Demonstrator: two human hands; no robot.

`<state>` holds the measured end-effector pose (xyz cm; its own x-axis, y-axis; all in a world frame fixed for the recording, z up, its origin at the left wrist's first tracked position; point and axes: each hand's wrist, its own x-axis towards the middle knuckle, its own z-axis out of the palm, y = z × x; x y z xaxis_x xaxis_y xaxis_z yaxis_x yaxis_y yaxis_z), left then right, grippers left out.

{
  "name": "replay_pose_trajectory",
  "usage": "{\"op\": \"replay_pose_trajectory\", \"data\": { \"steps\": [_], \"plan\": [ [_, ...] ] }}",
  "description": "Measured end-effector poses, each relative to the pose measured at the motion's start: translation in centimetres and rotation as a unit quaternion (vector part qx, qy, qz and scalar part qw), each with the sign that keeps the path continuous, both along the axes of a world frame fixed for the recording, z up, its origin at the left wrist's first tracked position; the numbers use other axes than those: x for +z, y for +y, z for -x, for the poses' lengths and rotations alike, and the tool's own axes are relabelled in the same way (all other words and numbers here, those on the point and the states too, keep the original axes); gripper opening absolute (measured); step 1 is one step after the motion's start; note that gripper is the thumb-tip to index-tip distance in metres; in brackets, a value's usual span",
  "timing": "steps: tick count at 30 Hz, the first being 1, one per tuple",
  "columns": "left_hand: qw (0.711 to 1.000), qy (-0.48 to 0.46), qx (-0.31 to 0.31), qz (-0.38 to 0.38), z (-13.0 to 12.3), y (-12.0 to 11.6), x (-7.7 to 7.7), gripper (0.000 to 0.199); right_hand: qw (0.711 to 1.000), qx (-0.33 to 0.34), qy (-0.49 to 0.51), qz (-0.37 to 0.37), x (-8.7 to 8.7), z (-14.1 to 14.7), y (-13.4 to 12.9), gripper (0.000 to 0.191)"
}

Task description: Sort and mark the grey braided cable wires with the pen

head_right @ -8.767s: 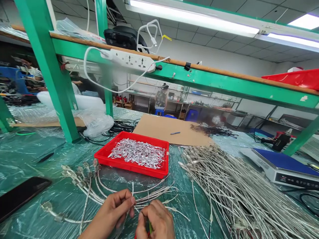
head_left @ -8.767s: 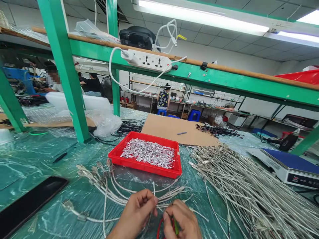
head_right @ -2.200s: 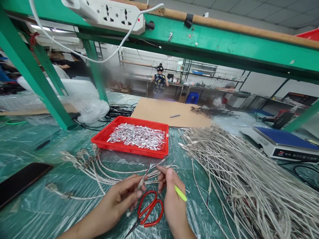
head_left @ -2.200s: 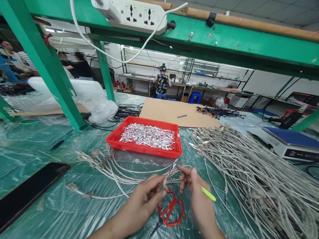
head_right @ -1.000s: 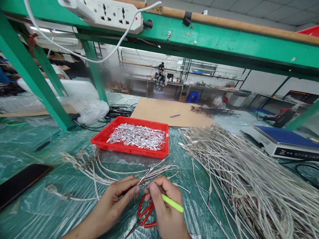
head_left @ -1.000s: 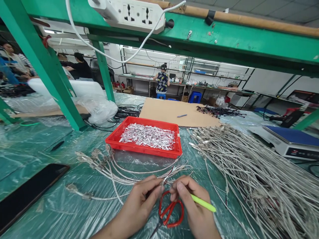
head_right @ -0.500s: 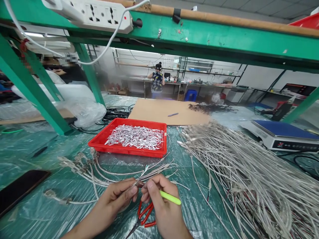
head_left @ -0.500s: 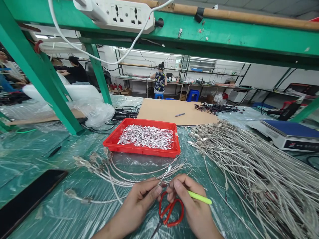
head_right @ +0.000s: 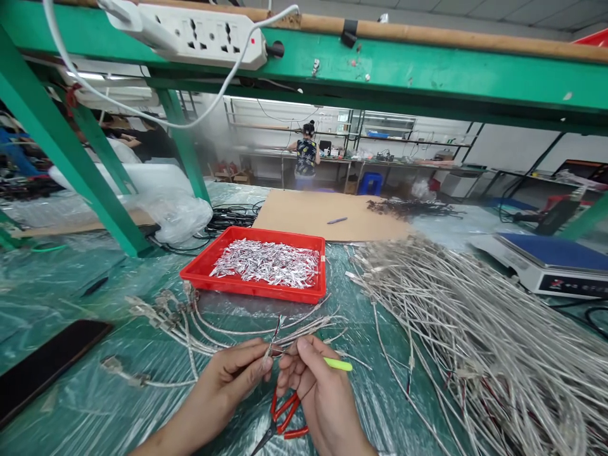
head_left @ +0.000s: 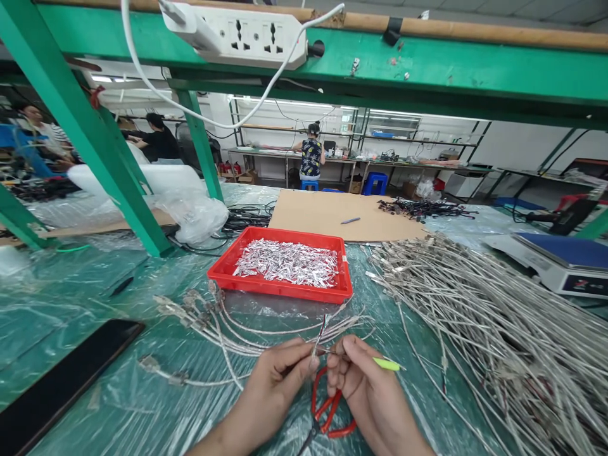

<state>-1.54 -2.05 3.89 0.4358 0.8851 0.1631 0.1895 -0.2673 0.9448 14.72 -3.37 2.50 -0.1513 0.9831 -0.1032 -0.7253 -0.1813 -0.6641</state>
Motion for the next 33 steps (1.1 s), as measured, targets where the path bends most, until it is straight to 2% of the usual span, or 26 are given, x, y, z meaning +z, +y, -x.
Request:
{"op": "replay_pose_trajectory", "data": {
  "steps": [3,5,8,10,19,22,28,33],
  "plan": [
    [0.999,0.018,0.020,-0.036,-0.2,-0.2,-0.3,0.032,1.000,-0.005,-0.028,-0.011,-0.3,0.1,-0.3,0.026],
    [0.998,0.034,0.025,-0.056,-0.4,-0.3,-0.5,0.031,0.994,-0.010,-0.096,-0.046,-0.5,0.1,-0.6,0.027],
    [0.997,0.045,0.031,-0.052,-0.6,-0.3,-0.7,0.031,0.968,-0.032,-0.222,-0.113,-0.8,-0.3,-1.0,0.029],
    [0.998,0.039,0.044,-0.034,-0.5,-0.1,-0.7,0.032,0.954,-0.050,-0.262,-0.136,-0.7,-0.7,-1.1,0.029],
    [0.999,0.010,0.040,-0.003,-0.2,-0.2,0.1,0.032,0.947,-0.089,-0.258,-0.172,-0.1,-1.6,-0.7,0.032],
    [0.999,0.016,0.041,-0.014,-0.1,-0.2,0.3,0.030,0.936,-0.093,-0.293,-0.172,-0.1,-1.8,-0.4,0.035],
    [0.999,0.008,0.042,-0.015,0.0,-0.1,-0.2,0.026,0.912,-0.104,-0.358,-0.173,0.1,-1.8,-0.2,0.036],
    [0.997,0.030,0.072,-0.017,-0.2,-0.2,-0.6,0.022,0.895,-0.118,-0.400,-0.155,0.3,-1.6,-0.2,0.033]
  ]
}}
